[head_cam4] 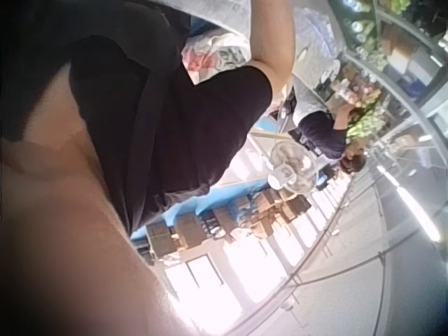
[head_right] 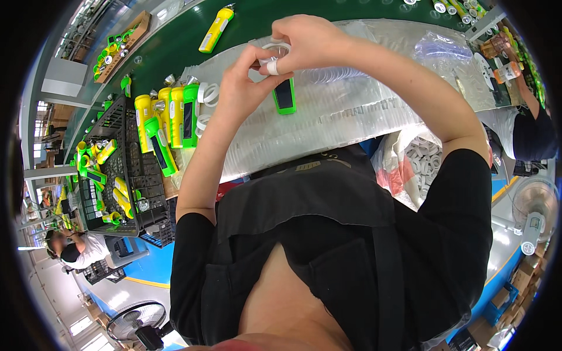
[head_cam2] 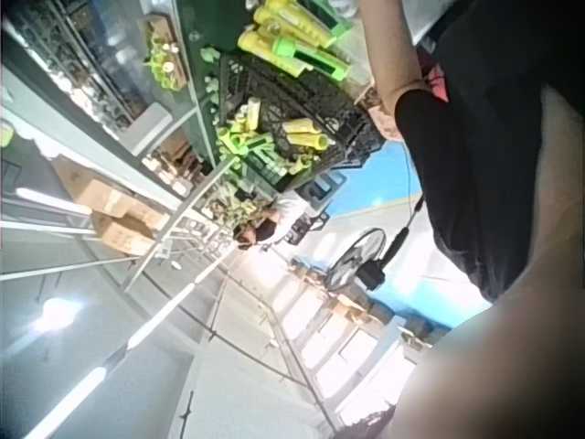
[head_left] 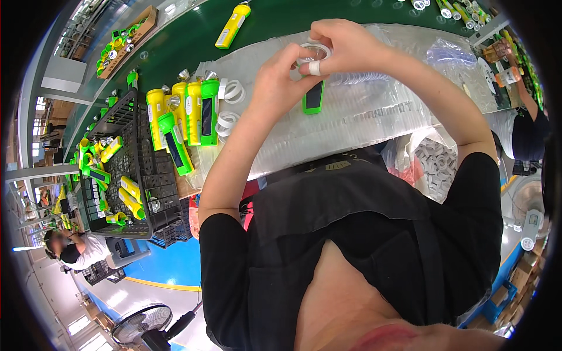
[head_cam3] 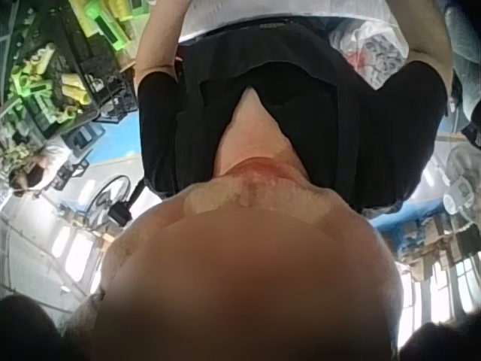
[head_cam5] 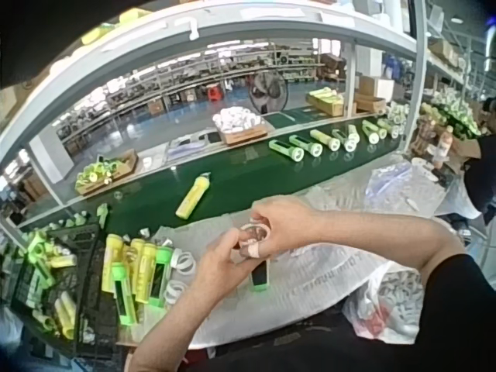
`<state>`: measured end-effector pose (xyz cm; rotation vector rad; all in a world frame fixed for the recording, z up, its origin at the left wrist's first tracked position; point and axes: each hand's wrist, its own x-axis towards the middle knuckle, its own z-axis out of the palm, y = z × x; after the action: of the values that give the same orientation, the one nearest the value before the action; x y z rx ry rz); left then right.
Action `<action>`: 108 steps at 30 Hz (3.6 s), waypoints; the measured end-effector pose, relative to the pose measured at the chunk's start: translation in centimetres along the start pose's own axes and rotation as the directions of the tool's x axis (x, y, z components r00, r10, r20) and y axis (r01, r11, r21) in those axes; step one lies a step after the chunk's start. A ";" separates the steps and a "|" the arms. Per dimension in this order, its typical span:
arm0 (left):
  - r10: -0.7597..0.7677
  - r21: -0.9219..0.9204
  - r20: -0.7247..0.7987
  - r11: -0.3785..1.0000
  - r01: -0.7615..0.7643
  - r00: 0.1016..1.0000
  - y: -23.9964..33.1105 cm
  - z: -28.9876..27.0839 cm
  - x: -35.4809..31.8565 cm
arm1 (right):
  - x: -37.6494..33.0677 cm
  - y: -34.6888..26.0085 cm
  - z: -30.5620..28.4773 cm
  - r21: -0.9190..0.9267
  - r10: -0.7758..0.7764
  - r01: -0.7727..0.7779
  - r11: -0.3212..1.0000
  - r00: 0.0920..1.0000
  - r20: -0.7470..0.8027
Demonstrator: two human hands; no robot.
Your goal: Assembling handheld flashlights by attaching heads and components on an assembly line.
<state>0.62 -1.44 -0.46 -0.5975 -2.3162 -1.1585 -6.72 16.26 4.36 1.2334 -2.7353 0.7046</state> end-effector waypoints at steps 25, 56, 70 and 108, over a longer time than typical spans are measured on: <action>0.004 -0.876 0.066 0.479 0.056 0.998 1.8 -2.8 0.3 | -2.6 -3.0 7.1 0.918 -0.312 -0.297 0.264 0.874 0.372; -0.393 -0.009 0.212 0.915 0.404 0.895 -7.9 0.1 3.5 | 5.3 5.0 7.2 0.960 0.474 -0.176 0.219 0.879 0.053; -0.300 -0.635 0.085 0.719 0.283 0.950 -2.1 0.1 -2.1 | -7.4 -4.4 7.6 0.963 -0.004 -0.252 -0.097 0.967 0.253; -0.088 -0.274 0.146 0.953 0.126 0.985 1.2 1.1 -6.1 | -9.1 -4.6 7.7 0.965 0.265 -0.260 -0.034 0.929 0.259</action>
<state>5.90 -0.86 -3.87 -0.6739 -2.3342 -1.5628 3.80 16.61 -2.87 0.5137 -2.0935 3.0658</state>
